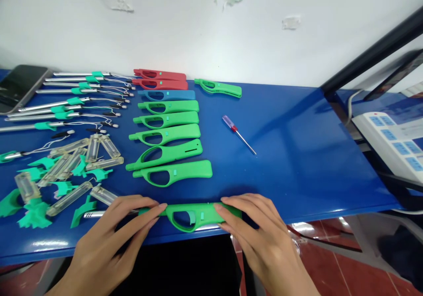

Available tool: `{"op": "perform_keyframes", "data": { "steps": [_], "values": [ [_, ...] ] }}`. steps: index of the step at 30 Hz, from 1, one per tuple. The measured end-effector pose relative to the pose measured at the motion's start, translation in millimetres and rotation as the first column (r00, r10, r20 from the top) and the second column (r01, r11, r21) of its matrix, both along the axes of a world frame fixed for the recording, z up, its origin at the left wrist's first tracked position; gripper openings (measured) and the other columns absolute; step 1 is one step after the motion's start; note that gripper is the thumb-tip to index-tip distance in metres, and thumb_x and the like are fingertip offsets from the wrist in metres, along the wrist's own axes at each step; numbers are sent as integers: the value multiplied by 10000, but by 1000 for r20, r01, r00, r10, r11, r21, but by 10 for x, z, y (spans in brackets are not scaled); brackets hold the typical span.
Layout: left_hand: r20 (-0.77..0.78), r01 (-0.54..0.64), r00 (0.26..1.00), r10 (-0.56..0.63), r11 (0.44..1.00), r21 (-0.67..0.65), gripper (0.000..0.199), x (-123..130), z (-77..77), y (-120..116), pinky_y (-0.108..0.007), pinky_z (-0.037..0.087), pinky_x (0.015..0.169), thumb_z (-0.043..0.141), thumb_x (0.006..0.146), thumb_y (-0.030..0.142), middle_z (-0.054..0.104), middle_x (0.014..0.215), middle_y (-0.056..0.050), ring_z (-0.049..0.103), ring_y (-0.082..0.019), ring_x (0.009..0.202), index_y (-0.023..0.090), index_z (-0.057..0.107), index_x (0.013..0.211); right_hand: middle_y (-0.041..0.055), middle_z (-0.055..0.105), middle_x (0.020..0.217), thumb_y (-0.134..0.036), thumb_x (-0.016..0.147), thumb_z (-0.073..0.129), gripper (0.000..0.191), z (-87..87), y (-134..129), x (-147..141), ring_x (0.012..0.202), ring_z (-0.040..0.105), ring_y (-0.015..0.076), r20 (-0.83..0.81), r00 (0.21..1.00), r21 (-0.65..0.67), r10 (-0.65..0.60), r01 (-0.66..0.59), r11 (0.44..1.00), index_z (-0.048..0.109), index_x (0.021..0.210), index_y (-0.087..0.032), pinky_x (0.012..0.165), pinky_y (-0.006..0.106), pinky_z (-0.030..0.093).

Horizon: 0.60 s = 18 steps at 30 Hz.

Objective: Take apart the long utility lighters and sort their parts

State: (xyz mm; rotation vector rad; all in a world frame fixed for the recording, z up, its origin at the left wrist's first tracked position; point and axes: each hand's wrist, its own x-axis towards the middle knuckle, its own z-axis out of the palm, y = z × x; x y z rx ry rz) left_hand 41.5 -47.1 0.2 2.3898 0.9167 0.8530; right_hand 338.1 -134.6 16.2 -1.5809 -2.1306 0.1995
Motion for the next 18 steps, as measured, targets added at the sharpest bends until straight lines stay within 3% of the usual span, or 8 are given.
{"op": "perform_keyframes", "data": {
  "steps": [7, 18],
  "values": [
    [-37, 31, 999, -29, 998, 59, 493, -26, -91, -23, -362, 482, 1077, 617, 911, -126, 624, 1232, -85, 554, -182, 1210, 124, 647, 1335, 71, 706, 1273, -73, 990, 601, 494, 28, 20, -30, 1176, 656, 225, -26, 1000, -3, 7, -7, 1000, 673, 1404, -333, 872, 382, 615],
    [-132, 0, 991, 19, 990, 142, 539, 10, -56, -64, -407, 412, 1063, 550, 876, -204, 631, 1180, -99, 557, -195, 1152, 99, 676, 1303, 66, 579, 1428, -33, 1019, 550, 533, -118, -61, 17, 1291, 513, 258, -27, 999, -67, 36, -37, 997, 610, 1464, -318, 972, 455, 492]
  ]
}}
